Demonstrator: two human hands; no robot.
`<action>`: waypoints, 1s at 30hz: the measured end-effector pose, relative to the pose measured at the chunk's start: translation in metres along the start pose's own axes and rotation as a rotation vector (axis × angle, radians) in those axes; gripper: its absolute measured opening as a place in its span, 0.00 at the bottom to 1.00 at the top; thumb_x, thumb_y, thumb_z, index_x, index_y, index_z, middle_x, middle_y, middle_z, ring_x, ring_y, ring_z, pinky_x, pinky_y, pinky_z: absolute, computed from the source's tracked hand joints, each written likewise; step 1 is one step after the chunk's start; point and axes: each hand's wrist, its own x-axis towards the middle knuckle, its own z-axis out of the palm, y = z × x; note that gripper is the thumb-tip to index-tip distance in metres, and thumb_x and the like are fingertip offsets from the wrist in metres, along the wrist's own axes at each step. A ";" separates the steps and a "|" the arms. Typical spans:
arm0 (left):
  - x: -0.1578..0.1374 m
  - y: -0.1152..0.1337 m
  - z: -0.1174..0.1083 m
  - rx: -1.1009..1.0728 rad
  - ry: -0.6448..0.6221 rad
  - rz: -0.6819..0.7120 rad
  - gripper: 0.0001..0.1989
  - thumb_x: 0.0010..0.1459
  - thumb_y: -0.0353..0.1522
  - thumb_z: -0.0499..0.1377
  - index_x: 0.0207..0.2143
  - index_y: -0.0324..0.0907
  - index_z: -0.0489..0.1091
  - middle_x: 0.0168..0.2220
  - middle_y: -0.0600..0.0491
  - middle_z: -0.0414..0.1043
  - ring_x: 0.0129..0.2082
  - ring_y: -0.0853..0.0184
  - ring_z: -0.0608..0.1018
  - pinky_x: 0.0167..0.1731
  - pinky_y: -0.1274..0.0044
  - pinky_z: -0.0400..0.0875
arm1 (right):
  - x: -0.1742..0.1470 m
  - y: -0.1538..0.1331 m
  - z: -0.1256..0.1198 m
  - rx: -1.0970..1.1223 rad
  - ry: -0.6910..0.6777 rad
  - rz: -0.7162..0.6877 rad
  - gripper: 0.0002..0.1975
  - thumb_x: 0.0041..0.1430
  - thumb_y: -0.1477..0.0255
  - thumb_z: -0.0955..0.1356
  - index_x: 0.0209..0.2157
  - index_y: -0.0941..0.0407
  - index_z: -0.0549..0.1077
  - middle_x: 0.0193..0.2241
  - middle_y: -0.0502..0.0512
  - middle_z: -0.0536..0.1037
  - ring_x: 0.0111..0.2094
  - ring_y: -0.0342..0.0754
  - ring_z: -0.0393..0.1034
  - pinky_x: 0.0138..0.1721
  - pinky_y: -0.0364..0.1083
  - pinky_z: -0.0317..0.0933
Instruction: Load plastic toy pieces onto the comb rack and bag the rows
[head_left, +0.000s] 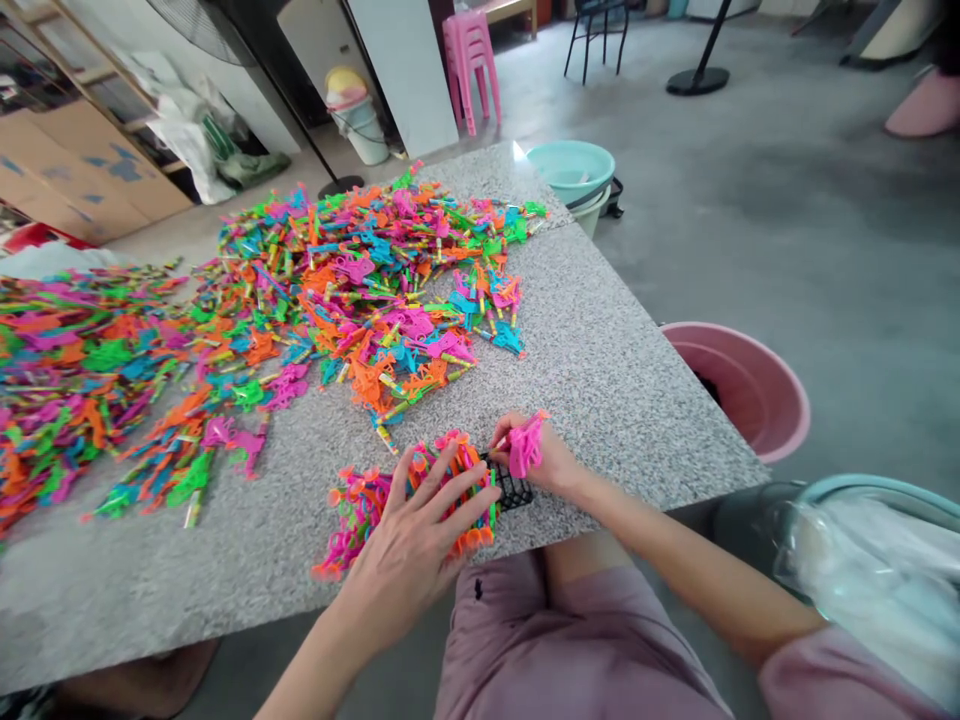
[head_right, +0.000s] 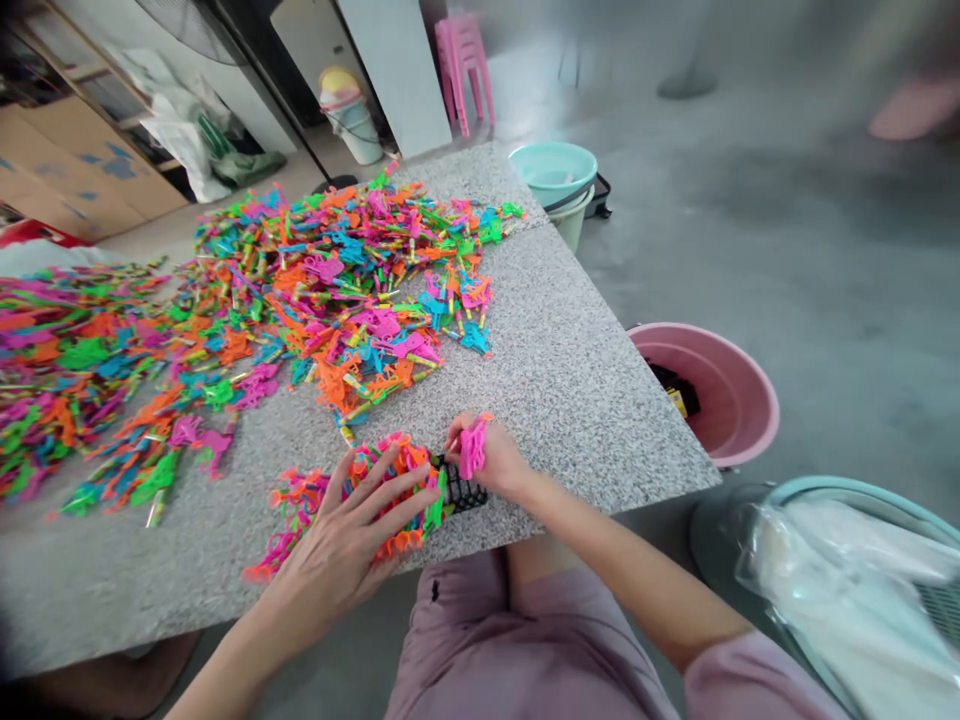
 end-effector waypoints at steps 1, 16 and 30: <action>0.000 0.000 0.000 0.004 0.001 0.002 0.23 0.67 0.33 0.54 0.63 0.53 0.59 0.63 0.55 0.62 0.68 0.53 0.52 0.65 0.49 0.34 | 0.001 0.000 0.006 -0.017 -0.035 -0.045 0.08 0.55 0.76 0.67 0.38 0.55 0.68 0.33 0.50 0.77 0.33 0.44 0.72 0.34 0.41 0.62; 0.006 -0.002 0.000 0.094 0.047 0.058 0.20 0.66 0.33 0.52 0.59 0.44 0.63 0.67 0.55 0.56 0.67 0.61 0.56 0.62 0.67 0.56 | 0.047 -0.020 -0.011 -0.526 -0.356 -0.253 0.15 0.56 0.78 0.67 0.46 0.56 0.71 0.40 0.55 0.78 0.40 0.49 0.72 0.39 0.43 0.63; 0.002 -0.003 0.007 0.049 0.078 0.058 0.21 0.66 0.32 0.53 0.61 0.42 0.62 0.64 0.51 0.61 0.67 0.58 0.57 0.64 0.63 0.57 | 0.080 -0.019 -0.040 -1.038 -0.164 -0.207 0.15 0.64 0.80 0.58 0.47 0.59 0.72 0.52 0.66 0.70 0.47 0.54 0.67 0.44 0.49 0.64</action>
